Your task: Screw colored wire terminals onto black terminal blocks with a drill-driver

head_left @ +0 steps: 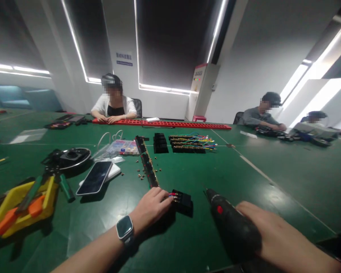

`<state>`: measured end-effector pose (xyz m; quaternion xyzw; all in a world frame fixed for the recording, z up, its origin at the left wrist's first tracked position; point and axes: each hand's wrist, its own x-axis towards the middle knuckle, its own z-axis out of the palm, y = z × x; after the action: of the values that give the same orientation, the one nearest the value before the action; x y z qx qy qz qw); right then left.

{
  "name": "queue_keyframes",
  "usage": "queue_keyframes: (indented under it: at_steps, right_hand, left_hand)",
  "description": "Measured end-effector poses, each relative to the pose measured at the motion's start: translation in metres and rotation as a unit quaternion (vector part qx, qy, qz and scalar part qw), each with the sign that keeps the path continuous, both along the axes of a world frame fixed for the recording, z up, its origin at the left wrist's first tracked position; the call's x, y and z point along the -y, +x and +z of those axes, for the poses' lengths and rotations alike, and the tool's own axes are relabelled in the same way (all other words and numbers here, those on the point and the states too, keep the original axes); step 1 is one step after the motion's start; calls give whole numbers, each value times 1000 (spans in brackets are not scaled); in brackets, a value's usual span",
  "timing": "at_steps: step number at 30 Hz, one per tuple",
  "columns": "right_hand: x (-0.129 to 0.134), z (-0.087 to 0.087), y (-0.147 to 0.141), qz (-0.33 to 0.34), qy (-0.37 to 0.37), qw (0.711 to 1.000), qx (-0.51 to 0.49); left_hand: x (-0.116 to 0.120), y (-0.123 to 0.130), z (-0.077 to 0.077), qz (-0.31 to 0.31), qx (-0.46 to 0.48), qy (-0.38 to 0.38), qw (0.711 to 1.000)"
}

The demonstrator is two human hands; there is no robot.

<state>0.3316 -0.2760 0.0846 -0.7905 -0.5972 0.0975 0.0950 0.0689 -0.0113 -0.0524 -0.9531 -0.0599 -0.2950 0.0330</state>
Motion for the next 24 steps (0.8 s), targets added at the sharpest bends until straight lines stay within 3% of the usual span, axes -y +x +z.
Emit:
queue_keyframes:
  at_steps: [5, 8, 11, 15, 17, 19, 21, 24]
  right_hand:
    - [-19, -69, 65, -37, 28, 996, 79]
    - [-24, -95, 103, -46, 39, 993, 97]
    - [-26, -103, 141, -15, 49, 999, 18]
    - [-26, -93, 168, -11, 40, 998, -56]
    - [-30, -81, 157, -33, 84, 996, -18]
    - [-40, -70, 125, -35, 146, 989, 10]
    - [-57, -64, 79, 18, 150, 988, -37]
    - [-93, -74, 9, 106, 133, 984, -55]
  left_hand:
    - [3, -1, -6, 25, 1, 2, 1000]
    - [5, 0, -10, 42, -5, -5, 999]
    - [7, 1, -10, 57, -8, -9, 998]
    - [8, 1, -10, 66, -12, -6, 998]
    - [9, 1, -9, 69, -15, -10, 997]
    - [9, 2, -7, 65, -10, -11, 998]
    - [9, 4, -4, 53, 6, -5, 999]
    - [13, 5, 0, 51, 37, 3, 998]
